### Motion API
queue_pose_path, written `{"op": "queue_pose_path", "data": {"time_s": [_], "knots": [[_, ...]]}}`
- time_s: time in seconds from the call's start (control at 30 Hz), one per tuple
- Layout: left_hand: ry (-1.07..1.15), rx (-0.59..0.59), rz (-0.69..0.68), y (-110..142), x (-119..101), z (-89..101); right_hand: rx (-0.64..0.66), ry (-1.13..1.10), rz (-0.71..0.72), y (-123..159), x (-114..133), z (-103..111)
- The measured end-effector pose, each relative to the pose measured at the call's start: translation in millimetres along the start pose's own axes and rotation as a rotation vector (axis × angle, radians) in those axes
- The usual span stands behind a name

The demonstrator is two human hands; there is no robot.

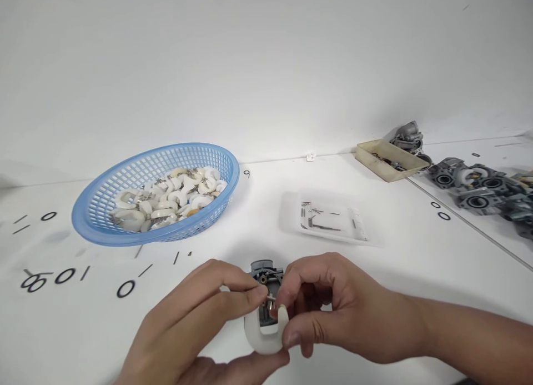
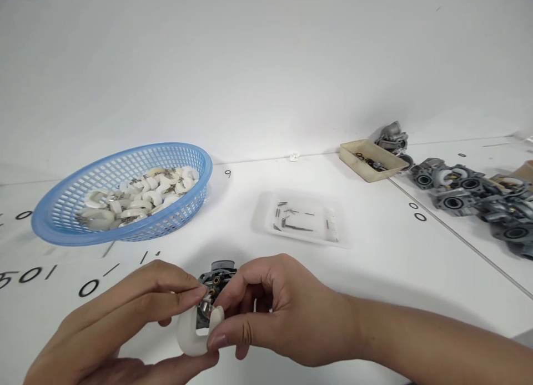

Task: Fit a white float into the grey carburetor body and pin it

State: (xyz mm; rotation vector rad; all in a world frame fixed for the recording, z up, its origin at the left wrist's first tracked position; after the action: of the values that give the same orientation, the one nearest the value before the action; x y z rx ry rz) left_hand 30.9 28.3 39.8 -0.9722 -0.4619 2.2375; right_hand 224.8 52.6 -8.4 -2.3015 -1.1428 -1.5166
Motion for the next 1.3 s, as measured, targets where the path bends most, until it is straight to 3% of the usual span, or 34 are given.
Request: {"op": "queue_pose_path", "data": {"time_s": [0.13,0.3,0.4,0.53,0.6,0.8,1.03,1.3], "knots": [[-0.075,0.011,-0.088,-6,-2,-0.2,-0.041,-0.015,-0.016,-1,-1,4],[-0.175,0.049,-0.125,-2,-2,0.5,-0.069,0.129,0.021,0,3,8],[-0.144,0.024,-0.107,-4,0,1.4,-0.116,0.327,0.147,1,13,13],[-0.157,-0.016,-0.043,-7,5,1.3,-0.318,0.667,0.394,4,32,27],[-0.163,-0.021,-0.012,-7,6,-0.3,-0.366,0.734,0.430,3,33,33],[-0.103,0.011,0.120,-4,15,-8.9,-0.295,0.683,0.369,-8,16,36],[-0.007,0.033,0.280,6,29,-18.1,-0.284,0.688,0.401,-8,14,36],[-0.087,0.042,0.249,8,28,-21.0,-0.270,0.660,0.375,-9,13,34]]}}
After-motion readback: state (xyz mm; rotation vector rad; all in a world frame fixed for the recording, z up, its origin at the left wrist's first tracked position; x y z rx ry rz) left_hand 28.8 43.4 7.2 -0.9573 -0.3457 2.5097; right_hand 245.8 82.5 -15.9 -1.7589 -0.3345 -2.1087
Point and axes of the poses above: each hand's wrist, its own y-axis away from the middle knuckle, its own z-axis out of the back of the hand, x = y × z, the point moved 6 cm from there along -y, towards the middle knuckle, and after that the axes turned 6 degrees about -y, right-handed, at the moved point
